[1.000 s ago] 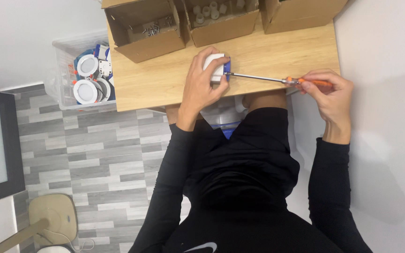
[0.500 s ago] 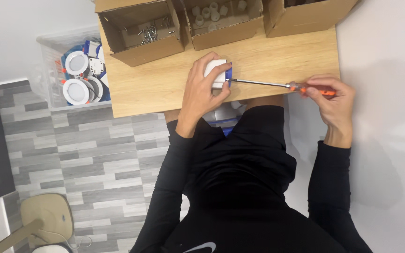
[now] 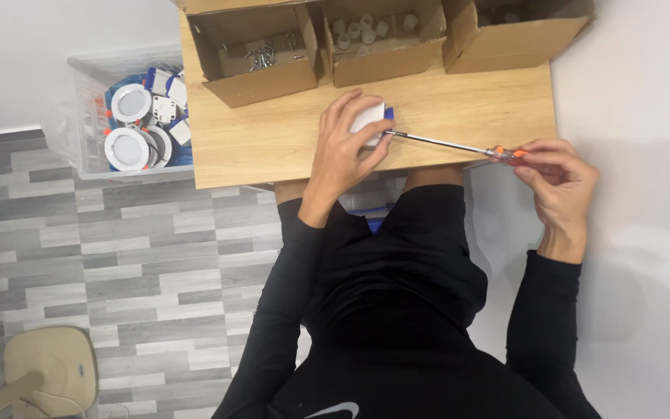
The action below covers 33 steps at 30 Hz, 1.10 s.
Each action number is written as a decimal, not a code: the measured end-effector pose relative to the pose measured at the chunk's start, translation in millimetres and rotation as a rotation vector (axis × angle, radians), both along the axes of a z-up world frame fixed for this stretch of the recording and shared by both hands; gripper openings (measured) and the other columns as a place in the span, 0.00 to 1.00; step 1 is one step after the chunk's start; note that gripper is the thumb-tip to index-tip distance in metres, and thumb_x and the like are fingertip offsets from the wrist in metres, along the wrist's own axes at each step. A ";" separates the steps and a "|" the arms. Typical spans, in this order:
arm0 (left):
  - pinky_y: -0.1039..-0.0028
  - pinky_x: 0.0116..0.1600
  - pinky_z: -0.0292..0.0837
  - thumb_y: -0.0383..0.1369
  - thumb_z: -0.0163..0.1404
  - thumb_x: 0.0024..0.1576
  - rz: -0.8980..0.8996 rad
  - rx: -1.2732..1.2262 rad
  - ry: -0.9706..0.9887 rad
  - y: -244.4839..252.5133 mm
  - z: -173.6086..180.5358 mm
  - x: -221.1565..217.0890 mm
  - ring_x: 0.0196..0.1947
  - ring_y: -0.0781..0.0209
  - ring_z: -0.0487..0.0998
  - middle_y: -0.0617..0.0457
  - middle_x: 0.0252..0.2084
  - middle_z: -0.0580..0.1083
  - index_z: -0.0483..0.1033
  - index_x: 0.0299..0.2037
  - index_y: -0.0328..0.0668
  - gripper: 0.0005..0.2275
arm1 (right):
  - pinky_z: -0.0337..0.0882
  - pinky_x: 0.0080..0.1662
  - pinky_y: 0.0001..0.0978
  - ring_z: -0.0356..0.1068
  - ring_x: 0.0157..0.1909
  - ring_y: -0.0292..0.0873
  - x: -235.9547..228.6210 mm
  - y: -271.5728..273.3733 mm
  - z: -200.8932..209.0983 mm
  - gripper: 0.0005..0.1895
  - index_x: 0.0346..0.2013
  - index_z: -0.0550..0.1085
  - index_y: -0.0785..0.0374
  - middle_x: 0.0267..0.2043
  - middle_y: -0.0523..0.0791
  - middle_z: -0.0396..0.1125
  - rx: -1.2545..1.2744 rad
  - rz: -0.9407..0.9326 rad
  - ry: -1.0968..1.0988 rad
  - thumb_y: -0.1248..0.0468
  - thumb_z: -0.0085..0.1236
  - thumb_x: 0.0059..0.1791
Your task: The person assembles a white plastic electrical box with a blue component using a screwdriver. They pick up the parts, align them, and tighten screws to secure the assembly. The person repeats this process with another set of components.
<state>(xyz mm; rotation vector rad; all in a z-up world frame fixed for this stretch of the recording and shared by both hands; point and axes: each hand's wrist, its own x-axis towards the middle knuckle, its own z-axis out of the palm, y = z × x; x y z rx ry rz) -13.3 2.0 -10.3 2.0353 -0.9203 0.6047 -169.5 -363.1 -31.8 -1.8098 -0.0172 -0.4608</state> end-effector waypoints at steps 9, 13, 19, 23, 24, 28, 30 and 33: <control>0.52 0.69 0.70 0.30 0.65 0.64 -0.035 -0.177 -0.061 4.0 0.8 -1.5 0.66 0.41 0.73 0.54 0.58 0.77 0.85 0.49 0.52 0.06 | 0.82 0.64 0.40 0.74 0.61 0.51 0.7 13.6 2.9 0.10 0.51 0.77 0.67 0.58 0.55 0.70 0.055 0.020 -0.078 0.74 0.68 0.57; 0.50 0.70 0.68 0.34 0.63 0.63 0.054 -0.204 -0.115 8.7 -8.2 16.7 0.62 0.46 0.75 0.51 0.53 0.81 0.86 0.47 0.48 0.06 | 0.84 0.65 0.46 0.75 0.60 0.51 5.9 12.7 -0.5 0.11 0.53 0.76 0.67 0.59 0.54 0.69 0.143 0.037 -0.112 0.78 0.64 0.57; 0.64 0.66 0.67 0.29 0.66 0.61 0.215 -0.237 -0.202 39.8 17.8 52.3 0.56 0.56 0.75 0.54 0.50 0.81 0.85 0.47 0.45 0.07 | 0.85 0.66 0.54 0.74 0.60 0.51 13.3 7.6 -10.2 0.09 0.52 0.76 0.68 0.57 0.54 0.69 0.237 -0.029 -0.127 0.73 0.66 0.58; 0.63 0.65 0.68 0.29 0.65 0.62 0.323 -0.182 -0.217 62.8 15.3 69.5 0.53 0.55 0.76 0.52 0.49 0.80 0.85 0.46 0.42 0.05 | 0.84 0.63 0.49 0.73 0.61 0.50 18.9 0.7 -25.3 0.10 0.50 0.75 0.67 0.56 0.55 0.69 0.260 -0.029 -0.124 0.71 0.69 0.57; 0.66 0.62 0.67 0.30 0.66 0.62 0.372 -0.184 -0.243 66.6 13.5 75.6 0.52 0.57 0.75 0.54 0.48 0.80 0.85 0.45 0.43 0.05 | 0.84 0.63 0.46 0.73 0.61 0.49 20.7 -1.4 -28.7 0.10 0.50 0.76 0.66 0.56 0.54 0.70 0.267 -0.043 -0.116 0.70 0.69 0.57; 0.67 0.59 0.68 0.28 0.69 0.61 0.471 -0.150 -0.322 75.7 31.7 85.5 0.49 0.57 0.75 0.56 0.46 0.80 0.86 0.42 0.42 0.05 | 0.87 0.62 0.64 0.73 0.57 0.55 28.5 -0.1 -29.1 0.10 0.50 0.73 0.67 0.56 0.55 0.66 0.331 -0.001 -0.130 0.68 0.67 0.59; 0.66 0.58 0.68 0.28 0.70 0.59 0.505 -0.148 -0.325 70.6 47.0 82.0 0.48 0.55 0.75 0.57 0.43 0.79 0.85 0.39 0.43 0.06 | 0.85 0.64 0.66 0.74 0.56 0.58 27.2 -0.8 -34.0 0.10 0.50 0.72 0.66 0.57 0.55 0.66 0.338 0.003 -0.110 0.69 0.66 0.59; 0.64 0.57 0.69 0.28 0.70 0.59 0.503 -0.161 -0.335 65.2 51.5 83.4 0.48 0.51 0.74 0.56 0.41 0.77 0.83 0.34 0.42 0.07 | 0.85 0.62 0.65 0.75 0.59 0.62 35.3 -3.7 -39.0 0.11 0.51 0.72 0.64 0.58 0.55 0.66 0.358 0.023 -0.094 0.68 0.66 0.58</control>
